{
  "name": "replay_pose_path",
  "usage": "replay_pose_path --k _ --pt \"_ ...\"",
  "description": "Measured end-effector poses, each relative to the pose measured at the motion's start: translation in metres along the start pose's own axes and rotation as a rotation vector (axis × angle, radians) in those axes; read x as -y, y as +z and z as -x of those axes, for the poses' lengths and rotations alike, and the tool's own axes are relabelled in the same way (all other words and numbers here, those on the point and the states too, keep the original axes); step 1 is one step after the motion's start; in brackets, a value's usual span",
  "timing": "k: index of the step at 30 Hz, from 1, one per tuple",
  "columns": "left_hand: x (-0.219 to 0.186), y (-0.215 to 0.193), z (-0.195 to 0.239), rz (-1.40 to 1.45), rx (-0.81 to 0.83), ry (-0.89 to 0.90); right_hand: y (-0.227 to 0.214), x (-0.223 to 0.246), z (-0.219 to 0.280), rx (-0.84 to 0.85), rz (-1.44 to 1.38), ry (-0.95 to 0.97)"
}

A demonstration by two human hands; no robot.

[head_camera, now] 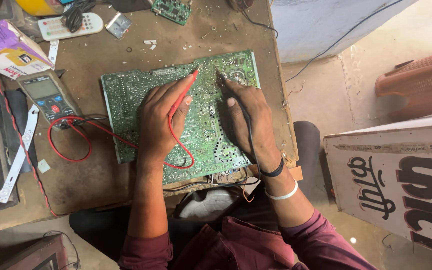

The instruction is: The person uses a multimeter with red and black probes to test points on a green circuit board placed on a cluttered workbench. The person moves the probes across various solder points and components while the multimeter display remains visible.

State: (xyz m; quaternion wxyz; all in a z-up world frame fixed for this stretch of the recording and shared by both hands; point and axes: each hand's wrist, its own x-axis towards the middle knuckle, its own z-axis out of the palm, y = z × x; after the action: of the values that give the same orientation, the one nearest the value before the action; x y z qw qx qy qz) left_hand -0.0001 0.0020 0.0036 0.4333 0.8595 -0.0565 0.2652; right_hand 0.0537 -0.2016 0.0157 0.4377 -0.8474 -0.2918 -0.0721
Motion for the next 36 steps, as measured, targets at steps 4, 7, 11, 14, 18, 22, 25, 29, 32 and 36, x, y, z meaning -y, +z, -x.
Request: replay_pose_path --k 4,7,11,14,18,22,25,29,32,36 --pt "-0.0020 -0.0009 -0.0028 -0.070 0.048 0.026 0.0002 0.0006 0.0003 -0.004 -0.003 0.019" --pt "-0.0047 -0.0027 -0.0037 -0.094 0.097 0.059 -0.0008 0.0000 0.0016 -0.010 -0.019 -0.006" --pt "-0.0053 0.0000 -0.0053 -0.115 0.129 0.076 -0.0017 -0.0032 0.0022 0.004 -0.027 0.006" --pt "-0.0024 -0.0007 -0.0049 -0.134 0.121 0.085 0.0017 -0.0032 -0.0007 -0.001 -0.016 -0.006" --pt "-0.0005 0.0017 -0.0025 -0.151 0.108 0.063 0.0002 -0.0010 -0.0007 0.024 0.015 -0.008" --pt "0.0016 0.0023 -0.0013 -0.145 0.105 0.052 0.0015 0.0011 -0.0015 0.021 0.014 0.000" --pt "0.0023 0.0026 -0.0016 -0.145 0.108 0.050 0.0017 0.0007 -0.0019 0.018 0.009 0.001" --pt "0.0021 0.0024 -0.0017 -0.148 0.105 0.057 0.0009 0.0000 -0.0010 0.026 0.012 0.000" --pt "0.0026 0.0030 -0.0011 -0.148 0.107 0.047 0.0011 -0.0009 -0.0010 0.032 0.020 0.007" --pt "0.0041 0.0033 -0.0014 -0.144 0.104 0.054 0.0022 -0.0015 -0.0011 0.037 0.027 0.017"
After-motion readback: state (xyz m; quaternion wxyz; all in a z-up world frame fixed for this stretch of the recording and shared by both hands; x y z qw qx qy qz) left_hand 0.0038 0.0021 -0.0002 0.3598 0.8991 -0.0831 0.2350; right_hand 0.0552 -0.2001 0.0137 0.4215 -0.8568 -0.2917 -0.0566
